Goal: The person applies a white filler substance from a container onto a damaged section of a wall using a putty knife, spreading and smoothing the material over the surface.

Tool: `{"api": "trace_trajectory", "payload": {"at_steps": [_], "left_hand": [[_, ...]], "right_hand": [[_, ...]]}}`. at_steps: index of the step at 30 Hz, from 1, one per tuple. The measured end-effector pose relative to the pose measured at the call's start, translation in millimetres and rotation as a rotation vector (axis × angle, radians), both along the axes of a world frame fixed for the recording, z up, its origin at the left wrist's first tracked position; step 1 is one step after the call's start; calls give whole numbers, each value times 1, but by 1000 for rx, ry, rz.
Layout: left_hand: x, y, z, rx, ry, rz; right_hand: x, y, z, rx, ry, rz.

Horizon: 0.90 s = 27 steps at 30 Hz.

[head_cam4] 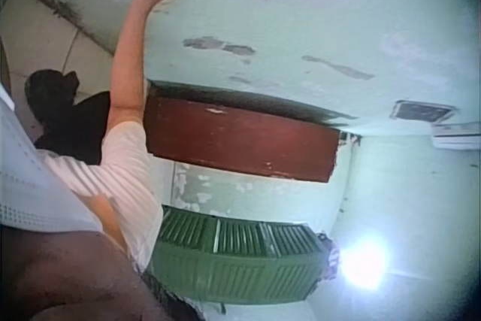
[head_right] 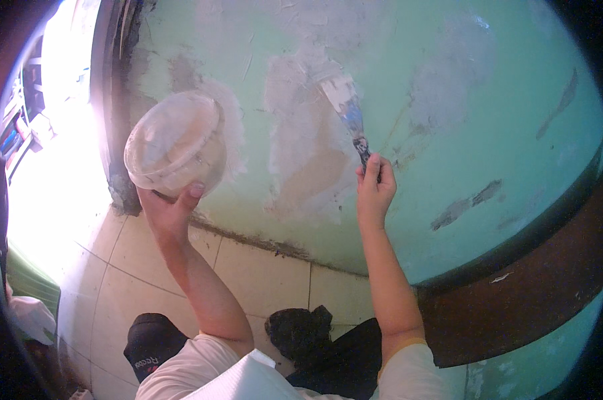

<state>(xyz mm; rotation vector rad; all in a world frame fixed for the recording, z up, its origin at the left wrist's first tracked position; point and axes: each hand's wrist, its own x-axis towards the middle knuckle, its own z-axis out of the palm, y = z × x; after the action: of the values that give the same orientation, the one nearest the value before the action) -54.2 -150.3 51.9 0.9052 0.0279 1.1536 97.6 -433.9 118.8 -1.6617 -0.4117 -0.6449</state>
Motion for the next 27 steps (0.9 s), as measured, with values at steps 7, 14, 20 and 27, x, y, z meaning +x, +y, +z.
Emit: {"api": "trace_trajectory", "payload": {"at_steps": [7, 14, 20, 27], "left_hand": [[4, -2, 3, 48, -26, -2], [5, 1, 1, 33, -44, 16], [8, 6, -9, 63, 34, 31], [4, 1, 0, 76, -57, -8]], "right_hand": [[21, 52, 26, -157, -55, 44], [11, -20, -25, 11, 114, -40], [10, 8, 11, -32, -4, 48], [19, 0, 29, -81, 39, -14]]}}
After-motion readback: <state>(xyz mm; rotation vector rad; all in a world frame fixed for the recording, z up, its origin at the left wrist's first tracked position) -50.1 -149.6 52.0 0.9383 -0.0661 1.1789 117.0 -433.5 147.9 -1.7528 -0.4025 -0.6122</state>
